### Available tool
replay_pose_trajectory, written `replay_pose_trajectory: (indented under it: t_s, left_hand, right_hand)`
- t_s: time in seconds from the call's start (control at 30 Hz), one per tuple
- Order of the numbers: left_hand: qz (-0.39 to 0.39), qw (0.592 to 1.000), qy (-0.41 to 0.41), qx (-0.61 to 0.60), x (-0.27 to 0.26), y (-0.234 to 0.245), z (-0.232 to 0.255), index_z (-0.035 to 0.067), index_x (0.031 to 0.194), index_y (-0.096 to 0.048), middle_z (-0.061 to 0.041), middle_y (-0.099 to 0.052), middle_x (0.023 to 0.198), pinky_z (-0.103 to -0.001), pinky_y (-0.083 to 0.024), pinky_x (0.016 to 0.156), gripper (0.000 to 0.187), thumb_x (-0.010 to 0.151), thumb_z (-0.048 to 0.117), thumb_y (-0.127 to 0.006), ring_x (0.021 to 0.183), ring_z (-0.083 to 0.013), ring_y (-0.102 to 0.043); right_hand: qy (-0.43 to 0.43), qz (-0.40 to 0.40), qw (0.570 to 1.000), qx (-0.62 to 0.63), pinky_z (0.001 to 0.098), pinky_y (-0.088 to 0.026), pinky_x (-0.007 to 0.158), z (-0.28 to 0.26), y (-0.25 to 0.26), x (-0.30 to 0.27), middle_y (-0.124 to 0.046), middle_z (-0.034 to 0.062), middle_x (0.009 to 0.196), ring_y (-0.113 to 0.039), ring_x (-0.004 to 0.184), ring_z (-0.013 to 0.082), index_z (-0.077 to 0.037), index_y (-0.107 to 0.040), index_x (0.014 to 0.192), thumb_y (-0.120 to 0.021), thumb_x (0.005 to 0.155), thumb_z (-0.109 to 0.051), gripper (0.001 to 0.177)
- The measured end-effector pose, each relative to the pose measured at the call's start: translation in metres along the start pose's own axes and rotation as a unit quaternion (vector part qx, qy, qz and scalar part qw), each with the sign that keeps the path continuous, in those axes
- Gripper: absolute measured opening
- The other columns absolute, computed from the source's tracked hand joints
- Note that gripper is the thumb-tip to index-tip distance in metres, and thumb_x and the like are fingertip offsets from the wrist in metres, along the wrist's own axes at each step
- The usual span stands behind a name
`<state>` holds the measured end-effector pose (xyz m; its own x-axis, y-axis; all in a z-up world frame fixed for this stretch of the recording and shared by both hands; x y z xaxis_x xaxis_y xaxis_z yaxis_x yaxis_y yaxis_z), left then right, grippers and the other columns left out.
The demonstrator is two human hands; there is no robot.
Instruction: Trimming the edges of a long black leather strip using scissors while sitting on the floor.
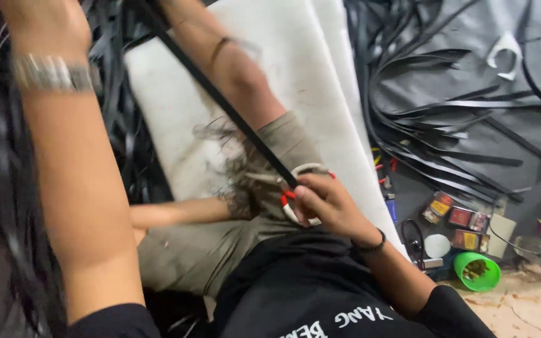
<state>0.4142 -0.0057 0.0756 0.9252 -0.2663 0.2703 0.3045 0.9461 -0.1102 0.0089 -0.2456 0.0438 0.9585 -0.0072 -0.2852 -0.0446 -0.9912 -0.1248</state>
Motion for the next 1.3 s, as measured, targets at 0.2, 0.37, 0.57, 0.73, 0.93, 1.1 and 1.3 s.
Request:
replay_pose_trajectory:
  t_s: [0.2,0.37,0.57,0.73,0.93,1.1,1.3]
  left_hand:
    - [-0.008,0.993,0.043,0.11,-0.091,0.027,-0.016,0.006,0.121,-0.061,-0.008,-0.067,0.102,-0.029,-0.055,0.06,0.029,0.11,0.032,-0.054,0.078,-0.0174,-0.065]
    - [-0.04,0.979,0.085,0.179,-0.147,-0.017,-0.026,0.001,0.131,-0.062,-0.013,-0.077,0.107,-0.027,-0.061,0.046,0.04,0.109,0.034,-0.056,0.075,-0.021,-0.078]
    - [-0.022,0.935,0.295,0.196,-0.325,-0.057,0.018,0.016,0.086,-0.073,-0.001,-0.069,0.074,-0.033,-0.053,0.073,0.041,0.1,0.053,-0.062,0.076,-0.0134,-0.065]
    - [-0.002,0.95,0.308,0.053,-0.36,-0.081,0.039,0.008,0.109,-0.078,-0.007,-0.076,0.093,-0.033,-0.057,0.085,0.031,0.098,0.035,-0.069,0.09,-0.0121,-0.068]
    - [0.067,0.958,0.26,-0.099,-0.362,-0.08,0.036,0.0,0.106,-0.072,-0.011,-0.072,0.083,-0.028,-0.06,0.062,0.023,0.096,0.02,-0.074,0.068,-0.0135,-0.067]
    - [0.088,0.916,0.264,-0.289,-0.372,-0.081,0.025,0.001,0.1,-0.066,-0.008,-0.069,0.079,-0.021,-0.057,0.057,0.018,0.098,0.019,-0.07,0.063,-0.0111,-0.068]
    - [0.074,0.875,0.355,-0.322,-0.392,-0.09,0.004,-0.003,0.093,-0.066,-0.016,-0.068,0.072,-0.03,-0.058,0.055,0.029,0.097,0.026,-0.072,0.06,-0.0191,-0.067]
  right_hand:
    - [-0.001,-0.113,0.96,0.255,0.0341,-0.061,0.067,-0.01,-0.048,0.037,-0.075,0.0294,0.099,-0.078,0.081,0.0318,0.004,-0.051,0.133,-0.046,0.105,-0.014,0.034]
    - [-0.014,-0.107,0.95,0.291,0.0353,-0.061,0.074,-0.013,-0.069,0.049,-0.073,0.0321,0.113,-0.077,0.094,0.037,0.002,-0.049,0.139,-0.049,0.102,-0.013,0.04]
    - [0.002,-0.049,0.977,0.209,0.0332,-0.057,0.089,-0.018,-0.09,0.049,-0.07,0.0272,0.127,-0.073,0.111,0.0308,0.003,-0.051,0.142,-0.046,0.104,-0.012,0.041]
    - [0.004,-0.076,0.976,0.204,0.0409,-0.061,0.079,0.014,-0.095,0.061,-0.069,0.0255,0.129,-0.073,0.104,0.0311,0.002,-0.047,0.142,-0.045,0.106,-0.011,0.038]
    - [-0.016,-0.103,0.971,0.214,0.0463,-0.063,0.072,0.014,-0.107,0.059,-0.07,0.0259,0.123,-0.073,0.104,0.0328,0.005,-0.053,0.137,-0.045,0.107,-0.02,0.04]
    - [-0.053,-0.112,0.983,0.134,0.0371,-0.06,0.072,-0.007,-0.12,0.036,-0.073,0.0159,0.106,-0.069,0.092,0.0206,0.007,-0.068,0.124,-0.049,0.104,-0.026,0.043]
    - [-0.085,-0.073,0.981,0.16,0.0305,-0.055,0.038,0.016,-0.116,0.037,-0.067,0.0105,0.068,-0.067,0.049,0.0169,0.006,-0.071,0.098,-0.068,0.095,-0.016,0.022]
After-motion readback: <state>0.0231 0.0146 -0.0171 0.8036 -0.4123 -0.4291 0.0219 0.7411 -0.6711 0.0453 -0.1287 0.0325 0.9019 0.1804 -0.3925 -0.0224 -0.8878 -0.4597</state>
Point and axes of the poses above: each hand's wrist, its own x-axis towards the middle knuckle, its own y-axis out of the back of the hand, z = x × y, the point moved 1 cm from there along x, towards the middle knuckle
